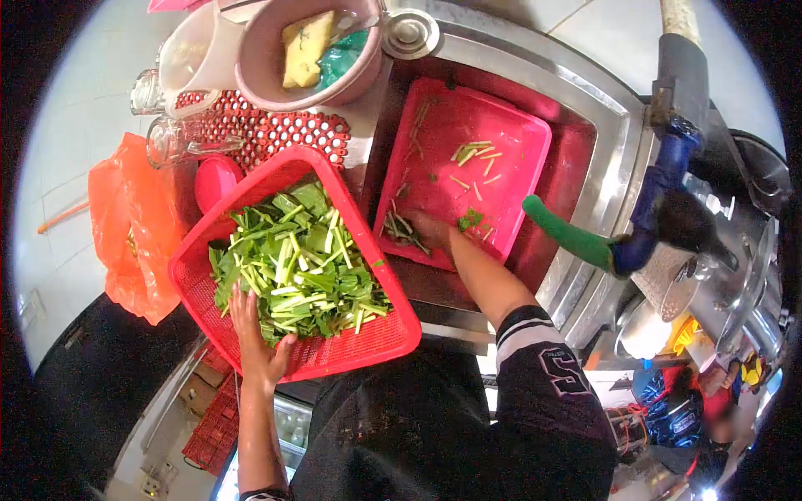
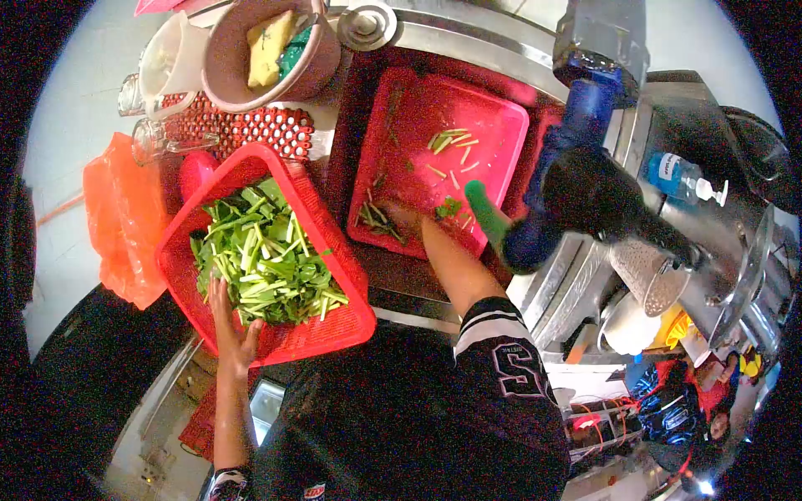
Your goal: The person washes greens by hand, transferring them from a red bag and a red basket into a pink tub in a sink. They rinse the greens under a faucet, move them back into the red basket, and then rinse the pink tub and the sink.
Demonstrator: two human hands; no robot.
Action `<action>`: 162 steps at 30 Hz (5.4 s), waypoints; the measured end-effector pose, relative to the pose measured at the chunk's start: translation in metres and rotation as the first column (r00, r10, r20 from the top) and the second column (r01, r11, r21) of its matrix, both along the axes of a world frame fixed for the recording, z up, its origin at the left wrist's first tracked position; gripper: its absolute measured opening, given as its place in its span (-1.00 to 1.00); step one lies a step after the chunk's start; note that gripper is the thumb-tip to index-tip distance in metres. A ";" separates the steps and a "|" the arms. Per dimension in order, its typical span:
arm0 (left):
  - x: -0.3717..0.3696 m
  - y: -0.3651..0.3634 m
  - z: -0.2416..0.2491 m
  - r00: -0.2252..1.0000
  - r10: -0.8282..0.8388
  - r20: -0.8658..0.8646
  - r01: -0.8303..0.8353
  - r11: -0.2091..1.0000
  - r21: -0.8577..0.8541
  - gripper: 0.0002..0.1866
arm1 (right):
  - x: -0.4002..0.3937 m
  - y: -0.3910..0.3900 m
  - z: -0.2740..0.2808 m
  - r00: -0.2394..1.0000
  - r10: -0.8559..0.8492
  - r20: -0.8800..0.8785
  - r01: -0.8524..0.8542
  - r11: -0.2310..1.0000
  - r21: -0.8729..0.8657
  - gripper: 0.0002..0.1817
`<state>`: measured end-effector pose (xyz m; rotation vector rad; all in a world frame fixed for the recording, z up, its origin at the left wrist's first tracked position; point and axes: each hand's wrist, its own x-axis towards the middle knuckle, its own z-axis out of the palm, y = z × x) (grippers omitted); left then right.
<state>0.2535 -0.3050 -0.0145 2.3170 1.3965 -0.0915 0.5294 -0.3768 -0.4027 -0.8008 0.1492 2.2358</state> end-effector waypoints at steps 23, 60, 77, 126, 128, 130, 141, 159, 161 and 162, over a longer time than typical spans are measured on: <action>-0.004 0.032 0.021 0.727 0.133 0.673 -0.163 0.986 -0.018 -0.38 | -0.076 0.079 0.406 -0.121 -0.648 0.752 -0.656 0.621 0.429 -0.69; 0.416 0.105 -0.296 0.538 -0.777 -0.328 0.460 0.597 -0.658 -0.77 | 0.096 0.005 -0.046 -0.320 0.398 0.860 -0.275 0.830 -0.486 -0.73; 0.323 -0.001 -0.347 0.771 -0.471 -0.429 -0.331 0.280 -0.901 -0.71 | 0.065 -0.093 -0.024 0.097 0.339 0.936 -0.350 0.892 -0.287 -0.56; 0.001 0.045 0.129 0.953 -0.254 0.167 0.253 0.967 0.032 -0.63 | -0.031 -0.011 0.453 -0.133 -0.702 0.699 -0.458 0.669 0.585 -0.87; 0.024 0.041 0.132 0.888 -0.272 0.370 0.292 0.956 0.004 -0.73 | 0.003 -0.030 0.434 -0.079 -0.595 0.800 -0.139 0.801 0.582 -0.81; 0.062 0.039 0.132 0.868 -0.226 0.441 0.327 0.930 -0.166 -0.75 | 0.050 -0.051 0.390 -0.104 -0.462 0.881 0.005 0.885 0.465 -0.79; 0.386 0.082 -0.086 0.716 -0.694 -0.076 0.584 0.654 -0.481 -0.68 | 0.206 0.010 0.091 -0.595 -0.344 0.727 -0.254 0.938 0.236 -0.70; 0.363 0.077 -0.361 0.664 -0.626 -0.408 -0.100 0.467 -0.878 -0.60 | 0.184 0.055 -0.064 0.134 0.679 0.722 -0.183 0.733 -0.655 -0.61; 0.352 0.066 -0.363 0.697 -0.578 -0.424 -0.183 0.428 -0.885 -0.60 | 0.174 0.033 -0.059 0.243 0.699 0.672 -0.151 0.712 -0.686 -0.59; 0.347 0.062 -0.366 0.711 -0.555 -0.431 -0.218 0.409 -0.886 -0.60 | 0.165 0.014 -0.040 0.178 0.643 0.745 -0.170 0.766 -0.620 -0.58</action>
